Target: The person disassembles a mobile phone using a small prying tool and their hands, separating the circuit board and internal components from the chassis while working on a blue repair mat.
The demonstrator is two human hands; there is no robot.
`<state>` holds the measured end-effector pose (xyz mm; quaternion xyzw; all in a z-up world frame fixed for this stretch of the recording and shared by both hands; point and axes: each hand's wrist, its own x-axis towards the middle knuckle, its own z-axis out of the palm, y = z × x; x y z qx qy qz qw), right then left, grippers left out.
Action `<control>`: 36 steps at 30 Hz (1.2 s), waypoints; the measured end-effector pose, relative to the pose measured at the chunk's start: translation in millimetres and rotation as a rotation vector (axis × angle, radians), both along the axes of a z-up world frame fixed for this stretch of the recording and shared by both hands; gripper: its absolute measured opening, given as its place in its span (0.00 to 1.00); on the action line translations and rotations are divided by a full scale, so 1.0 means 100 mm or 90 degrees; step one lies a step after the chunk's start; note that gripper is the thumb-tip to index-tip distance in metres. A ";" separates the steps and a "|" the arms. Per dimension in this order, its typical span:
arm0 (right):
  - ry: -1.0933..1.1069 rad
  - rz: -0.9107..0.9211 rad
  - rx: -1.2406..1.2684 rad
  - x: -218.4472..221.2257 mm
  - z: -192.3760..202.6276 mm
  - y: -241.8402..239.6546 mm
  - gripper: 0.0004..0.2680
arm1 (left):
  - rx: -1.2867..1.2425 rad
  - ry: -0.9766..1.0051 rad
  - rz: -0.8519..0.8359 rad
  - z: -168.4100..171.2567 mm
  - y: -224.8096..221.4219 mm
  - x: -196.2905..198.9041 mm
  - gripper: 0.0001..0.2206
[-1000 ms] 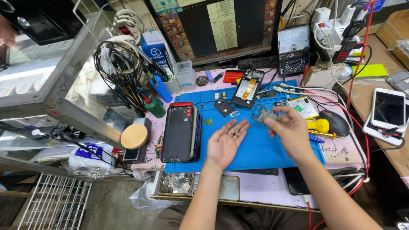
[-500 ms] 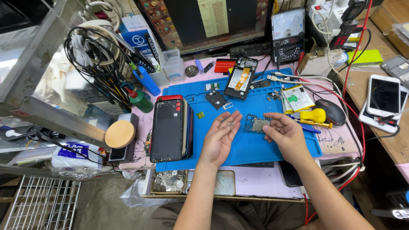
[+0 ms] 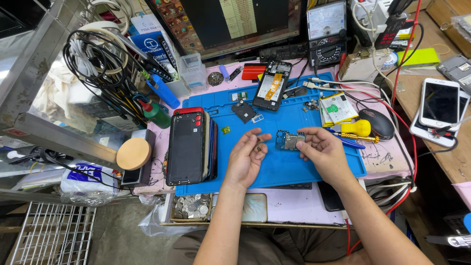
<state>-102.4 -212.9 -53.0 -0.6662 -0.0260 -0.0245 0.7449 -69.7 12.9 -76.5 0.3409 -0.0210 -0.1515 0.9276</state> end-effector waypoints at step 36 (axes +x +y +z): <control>0.015 -0.004 0.006 0.00 0.04 0.00 0.12 | 0.256 -0.059 -0.090 0.26 0.19 -0.08 0.10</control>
